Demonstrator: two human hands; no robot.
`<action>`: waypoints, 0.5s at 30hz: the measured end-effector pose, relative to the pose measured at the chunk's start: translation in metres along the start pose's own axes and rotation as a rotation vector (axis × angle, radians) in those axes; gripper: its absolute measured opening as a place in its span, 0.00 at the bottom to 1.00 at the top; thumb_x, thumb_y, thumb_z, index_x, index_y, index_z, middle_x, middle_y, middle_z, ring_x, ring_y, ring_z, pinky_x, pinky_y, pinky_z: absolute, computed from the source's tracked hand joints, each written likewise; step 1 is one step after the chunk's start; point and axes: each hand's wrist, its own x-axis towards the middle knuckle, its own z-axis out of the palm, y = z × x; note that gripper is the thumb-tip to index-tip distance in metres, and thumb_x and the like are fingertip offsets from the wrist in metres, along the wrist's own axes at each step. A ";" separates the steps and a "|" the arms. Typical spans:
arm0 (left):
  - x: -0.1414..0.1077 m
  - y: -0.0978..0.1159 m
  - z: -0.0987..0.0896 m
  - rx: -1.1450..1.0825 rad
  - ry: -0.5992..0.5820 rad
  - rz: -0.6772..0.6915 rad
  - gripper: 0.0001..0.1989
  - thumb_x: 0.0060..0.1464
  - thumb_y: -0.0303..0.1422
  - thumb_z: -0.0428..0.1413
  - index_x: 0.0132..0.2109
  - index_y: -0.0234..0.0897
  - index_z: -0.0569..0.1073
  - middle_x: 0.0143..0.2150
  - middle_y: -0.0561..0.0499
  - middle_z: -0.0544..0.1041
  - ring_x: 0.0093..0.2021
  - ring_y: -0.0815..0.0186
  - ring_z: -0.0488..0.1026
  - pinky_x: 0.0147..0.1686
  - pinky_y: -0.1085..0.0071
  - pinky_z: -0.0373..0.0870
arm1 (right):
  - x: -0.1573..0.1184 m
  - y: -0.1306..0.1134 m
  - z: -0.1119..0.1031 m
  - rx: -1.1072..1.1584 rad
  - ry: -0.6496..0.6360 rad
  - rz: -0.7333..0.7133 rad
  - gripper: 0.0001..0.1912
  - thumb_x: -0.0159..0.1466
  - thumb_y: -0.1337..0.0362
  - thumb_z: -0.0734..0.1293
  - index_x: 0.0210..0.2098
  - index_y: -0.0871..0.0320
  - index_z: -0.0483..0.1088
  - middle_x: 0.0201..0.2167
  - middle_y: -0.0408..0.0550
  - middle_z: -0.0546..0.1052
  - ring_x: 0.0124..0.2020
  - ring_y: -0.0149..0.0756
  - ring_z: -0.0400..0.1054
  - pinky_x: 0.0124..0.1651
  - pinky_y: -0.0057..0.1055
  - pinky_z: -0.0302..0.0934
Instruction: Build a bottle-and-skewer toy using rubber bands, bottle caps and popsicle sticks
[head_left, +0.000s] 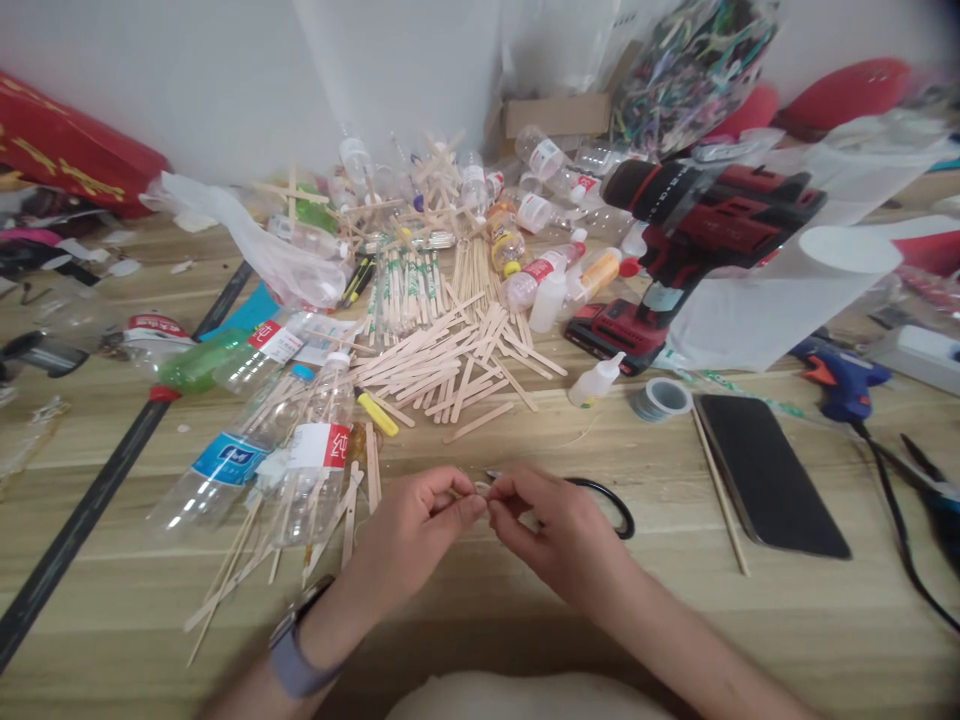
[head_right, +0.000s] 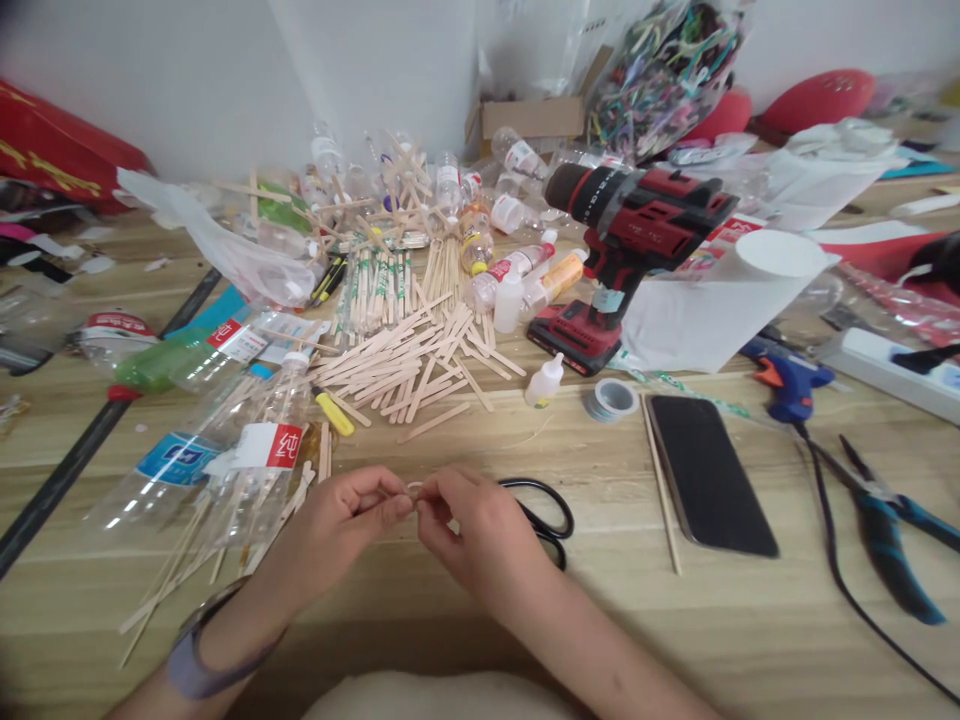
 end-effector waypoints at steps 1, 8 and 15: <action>0.001 0.001 -0.001 0.008 -0.001 -0.001 0.12 0.56 0.41 0.54 0.33 0.37 0.72 0.23 0.56 0.68 0.25 0.68 0.61 0.25 0.73 0.55 | -0.001 0.001 0.002 -0.005 0.016 -0.003 0.06 0.60 0.72 0.62 0.29 0.57 0.70 0.23 0.43 0.75 0.23 0.29 0.69 0.22 0.22 0.56; 0.000 0.005 0.000 0.079 0.013 0.010 0.12 0.56 0.41 0.53 0.32 0.37 0.73 0.21 0.58 0.64 0.25 0.68 0.59 0.25 0.73 0.54 | -0.002 0.003 0.003 -0.058 0.047 -0.026 0.07 0.60 0.71 0.63 0.33 0.57 0.72 0.22 0.40 0.77 0.22 0.28 0.71 0.25 0.21 0.60; -0.003 0.009 0.003 0.200 0.048 0.026 0.12 0.58 0.39 0.52 0.31 0.37 0.73 0.21 0.58 0.64 0.24 0.69 0.60 0.25 0.73 0.53 | -0.003 0.001 0.004 -0.170 0.059 -0.030 0.07 0.57 0.73 0.62 0.26 0.56 0.69 0.19 0.39 0.71 0.17 0.26 0.63 0.21 0.23 0.54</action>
